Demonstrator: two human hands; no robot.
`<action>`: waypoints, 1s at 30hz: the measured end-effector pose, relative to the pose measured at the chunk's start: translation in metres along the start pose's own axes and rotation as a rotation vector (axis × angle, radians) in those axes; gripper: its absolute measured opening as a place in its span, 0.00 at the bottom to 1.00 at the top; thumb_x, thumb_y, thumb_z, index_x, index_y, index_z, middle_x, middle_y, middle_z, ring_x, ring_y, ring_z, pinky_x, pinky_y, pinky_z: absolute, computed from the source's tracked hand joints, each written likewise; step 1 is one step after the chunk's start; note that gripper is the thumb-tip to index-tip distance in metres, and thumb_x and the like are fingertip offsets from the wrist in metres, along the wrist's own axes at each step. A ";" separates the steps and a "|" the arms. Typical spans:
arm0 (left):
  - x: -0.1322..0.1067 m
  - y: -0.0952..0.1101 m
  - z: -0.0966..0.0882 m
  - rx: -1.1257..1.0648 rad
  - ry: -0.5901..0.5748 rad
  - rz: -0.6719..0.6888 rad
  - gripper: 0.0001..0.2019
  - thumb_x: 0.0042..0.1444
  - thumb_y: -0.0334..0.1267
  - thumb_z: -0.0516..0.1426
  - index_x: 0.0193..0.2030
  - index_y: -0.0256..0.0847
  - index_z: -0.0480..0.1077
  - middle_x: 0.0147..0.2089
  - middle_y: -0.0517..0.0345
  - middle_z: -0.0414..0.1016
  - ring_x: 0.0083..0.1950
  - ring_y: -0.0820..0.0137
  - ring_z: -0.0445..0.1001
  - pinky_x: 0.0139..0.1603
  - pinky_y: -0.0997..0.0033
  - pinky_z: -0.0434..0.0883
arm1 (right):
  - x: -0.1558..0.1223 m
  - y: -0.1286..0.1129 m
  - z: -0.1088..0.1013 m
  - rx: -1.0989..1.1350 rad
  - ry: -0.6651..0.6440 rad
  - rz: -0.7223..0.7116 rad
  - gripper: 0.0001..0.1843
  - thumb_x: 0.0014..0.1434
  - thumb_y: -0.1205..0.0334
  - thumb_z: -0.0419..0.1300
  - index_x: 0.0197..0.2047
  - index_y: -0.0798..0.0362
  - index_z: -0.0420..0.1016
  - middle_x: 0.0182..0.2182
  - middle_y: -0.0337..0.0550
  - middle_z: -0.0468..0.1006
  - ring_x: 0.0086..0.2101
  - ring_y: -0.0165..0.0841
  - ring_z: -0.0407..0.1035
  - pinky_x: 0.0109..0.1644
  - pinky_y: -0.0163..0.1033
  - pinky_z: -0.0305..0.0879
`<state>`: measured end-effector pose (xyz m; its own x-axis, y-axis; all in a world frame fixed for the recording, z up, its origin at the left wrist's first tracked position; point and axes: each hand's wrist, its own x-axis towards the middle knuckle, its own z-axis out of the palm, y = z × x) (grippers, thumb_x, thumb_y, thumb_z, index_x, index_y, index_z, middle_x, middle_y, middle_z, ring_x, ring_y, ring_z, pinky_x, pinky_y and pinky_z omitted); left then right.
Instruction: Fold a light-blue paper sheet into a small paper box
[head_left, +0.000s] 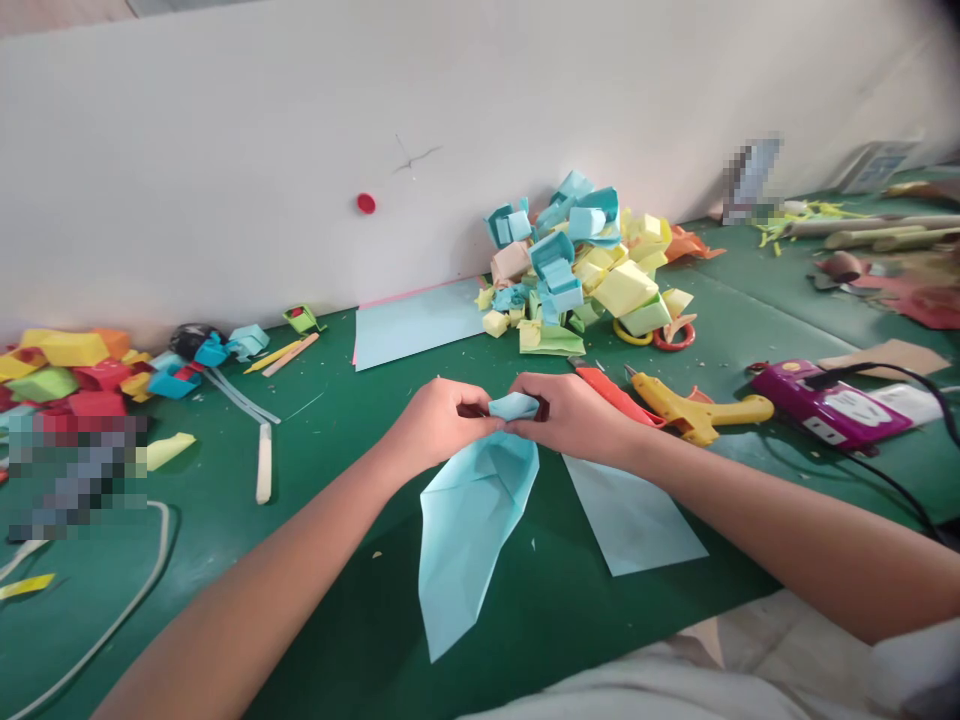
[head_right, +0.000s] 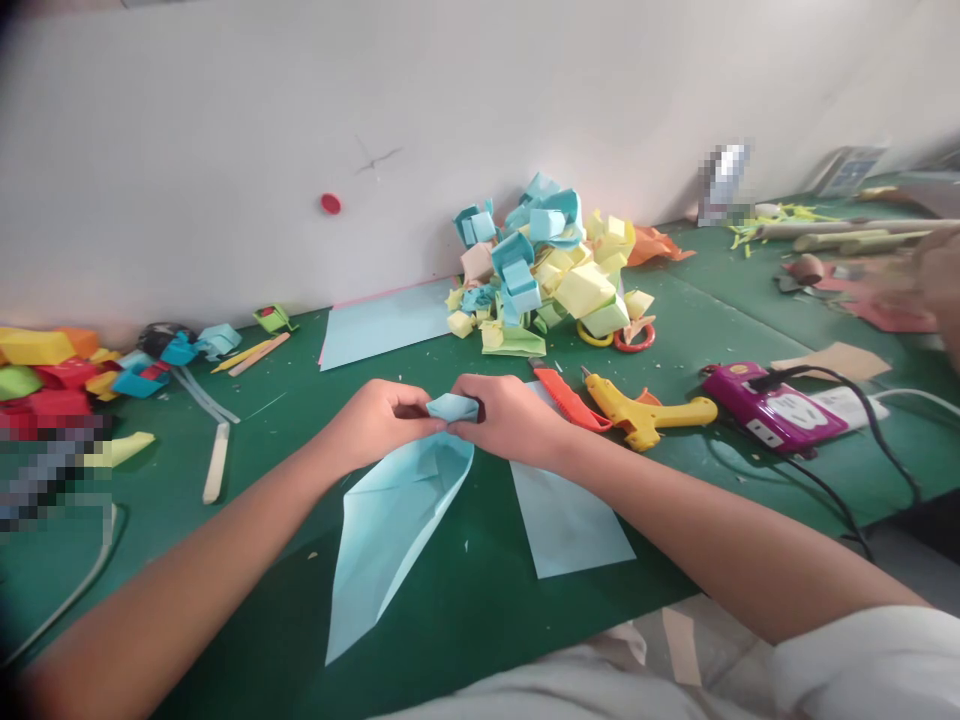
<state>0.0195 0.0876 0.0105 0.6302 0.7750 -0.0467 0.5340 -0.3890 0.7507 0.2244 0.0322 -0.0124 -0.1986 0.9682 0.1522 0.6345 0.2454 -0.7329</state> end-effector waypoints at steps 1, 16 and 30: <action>0.000 0.001 0.000 0.000 -0.004 0.002 0.10 0.52 0.45 0.64 0.28 0.40 0.75 0.25 0.64 0.72 0.27 0.73 0.67 0.26 0.75 0.60 | 0.000 0.000 0.001 -0.005 0.001 -0.006 0.06 0.55 0.58 0.63 0.35 0.49 0.71 0.28 0.35 0.74 0.28 0.31 0.65 0.30 0.35 0.57; -0.007 0.006 0.003 0.031 0.021 0.068 0.07 0.57 0.36 0.60 0.40 0.44 0.79 0.39 0.59 0.82 0.40 0.64 0.80 0.41 0.68 0.73 | -0.008 -0.003 -0.012 -0.147 -0.125 0.062 0.26 0.58 0.56 0.60 0.60 0.45 0.62 0.36 0.41 0.78 0.32 0.38 0.72 0.29 0.37 0.60; -0.042 -0.046 -0.005 0.033 0.308 -0.049 0.24 0.58 0.34 0.54 0.62 0.50 0.68 0.57 0.52 0.68 0.39 0.71 0.76 0.36 0.72 0.76 | -0.009 0.014 -0.015 -0.304 -0.038 -0.167 0.55 0.54 0.67 0.61 0.76 0.38 0.33 0.73 0.51 0.48 0.67 0.53 0.54 0.57 0.53 0.69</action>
<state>-0.0344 0.0752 -0.0190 0.4059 0.9056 0.1231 0.5806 -0.3595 0.7305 0.2461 0.0276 -0.0140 -0.3426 0.9122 0.2249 0.7831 0.4095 -0.4680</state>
